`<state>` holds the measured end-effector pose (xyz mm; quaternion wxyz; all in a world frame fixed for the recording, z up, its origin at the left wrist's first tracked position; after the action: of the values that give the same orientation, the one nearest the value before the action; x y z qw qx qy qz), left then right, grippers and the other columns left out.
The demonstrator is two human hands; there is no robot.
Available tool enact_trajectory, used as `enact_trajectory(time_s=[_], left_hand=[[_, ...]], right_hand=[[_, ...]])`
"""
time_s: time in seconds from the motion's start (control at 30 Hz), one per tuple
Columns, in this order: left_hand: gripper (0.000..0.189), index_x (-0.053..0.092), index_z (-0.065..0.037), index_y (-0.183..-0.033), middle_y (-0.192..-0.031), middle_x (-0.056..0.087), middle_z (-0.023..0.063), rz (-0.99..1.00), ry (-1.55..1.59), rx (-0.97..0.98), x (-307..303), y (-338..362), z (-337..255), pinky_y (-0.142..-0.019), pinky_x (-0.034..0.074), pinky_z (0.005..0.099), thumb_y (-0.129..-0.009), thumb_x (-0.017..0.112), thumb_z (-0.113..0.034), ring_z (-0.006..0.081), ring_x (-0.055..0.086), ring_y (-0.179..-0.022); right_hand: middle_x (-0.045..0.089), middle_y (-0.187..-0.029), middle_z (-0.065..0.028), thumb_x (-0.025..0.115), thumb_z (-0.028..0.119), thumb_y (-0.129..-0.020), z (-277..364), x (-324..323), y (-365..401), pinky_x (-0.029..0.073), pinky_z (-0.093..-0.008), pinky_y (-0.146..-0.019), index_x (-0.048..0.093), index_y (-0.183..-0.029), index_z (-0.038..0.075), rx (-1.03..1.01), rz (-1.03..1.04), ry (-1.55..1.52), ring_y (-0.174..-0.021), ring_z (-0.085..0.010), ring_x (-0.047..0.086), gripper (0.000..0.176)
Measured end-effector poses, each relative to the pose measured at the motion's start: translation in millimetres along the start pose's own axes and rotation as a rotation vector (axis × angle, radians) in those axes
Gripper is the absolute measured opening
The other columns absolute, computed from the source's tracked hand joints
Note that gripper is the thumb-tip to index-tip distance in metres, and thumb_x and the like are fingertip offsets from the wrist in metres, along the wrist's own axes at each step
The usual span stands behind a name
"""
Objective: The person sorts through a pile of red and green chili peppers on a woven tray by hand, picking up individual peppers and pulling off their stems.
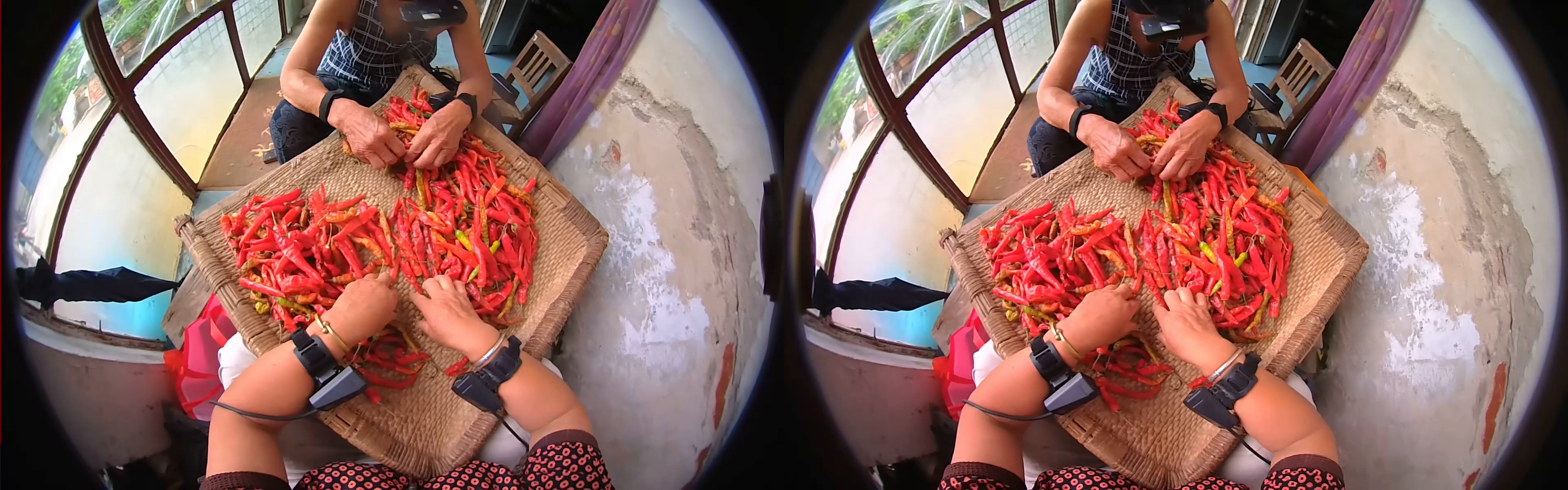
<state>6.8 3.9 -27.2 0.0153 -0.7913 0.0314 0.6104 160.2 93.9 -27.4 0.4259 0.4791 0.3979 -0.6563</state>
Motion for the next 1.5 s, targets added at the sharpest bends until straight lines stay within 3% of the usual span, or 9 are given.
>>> enact_trajectory(time_s=[0.3,0.5,0.6,0.7,0.8,0.93,1.13,1.23,1.5], left_hand=[[0.019,0.065,-0.004,-0.074,-0.08,0.063,0.012,0.11,-0.017,0.037,-0.7,4.2,2.2,-0.062,0.052,0.0373,-0.071,0.067,-0.023,0.027,0.063,-0.071],[0.026,0.058,-0.004,-0.086,-0.079,0.06,0.012,0.103,0.021,-0.046,-3.9,1.0,1.7,-0.061,0.051,0.0403,-0.072,0.065,-0.025,0.0296,0.062,-0.074],[0.024,0.058,-0.005,-0.086,-0.08,0.061,0.0117,0.102,0.019,-0.05,-8.9,1.0,-0.2,-0.061,0.051,0.0396,-0.072,0.064,-0.024,0.0284,0.063,-0.074],[0.02,0.06,-0.007,-0.084,-0.078,0.061,0.0111,0.103,-0.024,-0.026,2.5,0.6,1.4,-0.06,0.051,0.0385,-0.073,0.063,-0.023,0.027,0.063,-0.073],[0.016,0.061,-0.008,-0.08,-0.073,0.061,0.0098,0.094,-0.064,0.028,5.7,-0.4,2.1,-0.059,0.051,0.0378,-0.074,0.063,-0.022,0.026,0.063,-0.07],[0.014,0.062,-0.009,-0.074,-0.069,0.062,0.0085,0.122,-0.086,-0.001,4.3,0.8,-0.3,-0.058,0.051,0.0377,-0.073,0.063,-0.022,0.0261,0.063,-0.067],[0.014,0.061,-0.009,-0.073,-0.069,0.062,0.0091,0.122,-0.085,0.009,4.7,-0.4,1.0,-0.057,0.05,0.0382,-0.072,0.064,-0.022,0.0263,0.063,-0.066],[0.008,0.065,-0.01,-0.067,-0.067,0.063,0.0091,0.017,-0.081,0.062,1.0,-1.1,-0.3,-0.054,0.052,0.0345,-0.071,0.06,-0.013,0.0237,0.065,-0.065],[0.008,0.065,-0.009,-0.07,-0.069,0.064,0.0096,-0.022,-0.076,0.003,3.0,0.4,-1.5,-0.054,0.052,0.0344,-0.072,0.058,-0.013,0.0237,0.065,-0.065]], right_hand=[[0.058,-0.072,-0.0042,0.067,0.017,-0.069,-1.8,1.5,-5.7,0.038,-0.0399,-0.078,0.066,-0.067,0.009,0.021,0.055,-0.07,-0.082,-0.0241,0.054,0.008],[0.061,-0.068,-0.0044,0.063,0.012,-0.07,-17.5,-54.8,-8.3,0.042,-0.0355,-0.072,0.064,-0.066,0.007,-0.115,-0.307,-0.057,-0.07,-0.0238,0.058,0.006],[0.059,-0.078,-0.0064,0.065,0.011,-0.069,-27.3,-69.3,0.2,0.042,-0.0385,-0.076,0.065,-0.073,0.007,0.147,-0.542,-0.033,-0.083,-0.0246,0.055,0.006],[0.059,-0.084,-0.008,0.067,0.011,-0.069,-29.4,-59.3,-1.1,0.043,-0.0386,-0.079,0.065,-0.078,0.006,0.225,-0.476,-0.106,-0.086,-0.0274,0.053,0.011],[0.056,-0.093,-0.0108,0.068,0.013,-0.07,-21.1,-26.2,-10.8,0.042,-0.0393,-0.084,0.063,-0.089,0.006,0.009,-0.205,-0.201,-0.093,-0.0298,0.051,0.021],[0.052,-0.102,-0.0132,0.069,0.019,-0.069,-5.2,-0.9,-14.6,0.038,-0.0424,-0.089,0.057,-0.102,0.008,-0.033,-0.131,-0.072,-0.103,-0.0314,0.045,0.037],[0.054,-0.094,-0.0099,0.069,0.02,-0.07,-9.6,7.4,-21.0,0.037,-0.0428,-0.087,0.058,-0.091,0.01,0.034,-0.085,0.072,-0.096,-0.0277,0.048,0.026],[0.056,-0.077,-0.0057,0.067,0.019,-0.071,-15.1,11.5,-19.4,0.037,-0.0417,-0.081,0.058,-0.085,0.012,0.013,-0.179,0.027,-0.083,-0.025,0.054,0.018],[0.056,-0.075,-0.0066,0.064,0.016,-0.072,-14.8,15.2,-20.3,0.036,-0.0441,-0.081,0.053,-0.084,0.011,0.117,-0.126,0.109,-0.08,-0.0258,0.056,0.017]])
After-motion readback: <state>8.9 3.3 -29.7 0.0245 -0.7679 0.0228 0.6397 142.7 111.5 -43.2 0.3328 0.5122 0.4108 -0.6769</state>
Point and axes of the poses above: each hand's wrist, its own y-axis away from the middle knuckle, its own x-axis out of the palm, z = x × y, the point moved 1 cm from there along -y, towards the middle knuckle
